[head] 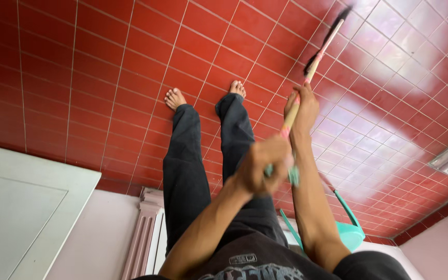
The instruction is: The person sweeps a red-tiled balcony floor using a broom, moving debris toward the edge and then into an adjacent room. The person then walks into the room and places the broom against a wall.
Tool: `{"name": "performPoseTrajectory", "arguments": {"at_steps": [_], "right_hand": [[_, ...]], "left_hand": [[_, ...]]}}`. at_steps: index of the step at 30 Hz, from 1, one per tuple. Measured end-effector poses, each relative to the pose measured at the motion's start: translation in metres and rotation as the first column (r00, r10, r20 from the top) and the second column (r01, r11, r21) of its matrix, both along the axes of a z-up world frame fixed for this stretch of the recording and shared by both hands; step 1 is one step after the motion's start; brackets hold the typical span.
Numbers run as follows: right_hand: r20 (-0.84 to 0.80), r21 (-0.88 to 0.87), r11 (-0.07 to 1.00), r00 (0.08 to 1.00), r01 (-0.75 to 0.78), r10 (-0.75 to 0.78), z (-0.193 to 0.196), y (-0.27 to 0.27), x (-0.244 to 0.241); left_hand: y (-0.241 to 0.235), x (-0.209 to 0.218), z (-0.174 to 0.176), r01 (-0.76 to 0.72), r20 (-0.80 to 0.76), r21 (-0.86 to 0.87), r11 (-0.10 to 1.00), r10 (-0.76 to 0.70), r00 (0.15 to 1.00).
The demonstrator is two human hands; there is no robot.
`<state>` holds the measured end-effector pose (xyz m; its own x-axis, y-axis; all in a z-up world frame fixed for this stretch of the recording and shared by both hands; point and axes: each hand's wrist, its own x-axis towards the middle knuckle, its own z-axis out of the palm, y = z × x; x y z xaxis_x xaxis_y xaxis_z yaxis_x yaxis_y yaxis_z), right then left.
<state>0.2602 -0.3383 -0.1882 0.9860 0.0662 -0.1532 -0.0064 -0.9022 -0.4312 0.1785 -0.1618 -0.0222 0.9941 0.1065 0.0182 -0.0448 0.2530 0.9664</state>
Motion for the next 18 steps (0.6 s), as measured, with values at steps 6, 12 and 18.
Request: {"name": "performPoseTrajectory", "arguments": {"at_steps": [6,12,18], "right_hand": [[-0.148,0.420,0.908,0.987,0.004,0.064,0.053,0.023,-0.044],[-0.353,0.458,0.888,0.923,0.031,0.150,0.045,-0.005,-0.065],[-0.213,0.257,0.966,0.977,0.031,0.026,0.022,-0.110,-0.074]], "left_hand": [[-0.052,-0.015,0.083,0.072,0.271,0.167,0.983,-0.116,0.956],[-0.099,-0.015,0.063,0.200,0.144,0.231,0.952,-0.237,0.961],[-0.140,-0.023,0.038,0.225,0.136,0.131,0.966,-0.242,0.961]]}}
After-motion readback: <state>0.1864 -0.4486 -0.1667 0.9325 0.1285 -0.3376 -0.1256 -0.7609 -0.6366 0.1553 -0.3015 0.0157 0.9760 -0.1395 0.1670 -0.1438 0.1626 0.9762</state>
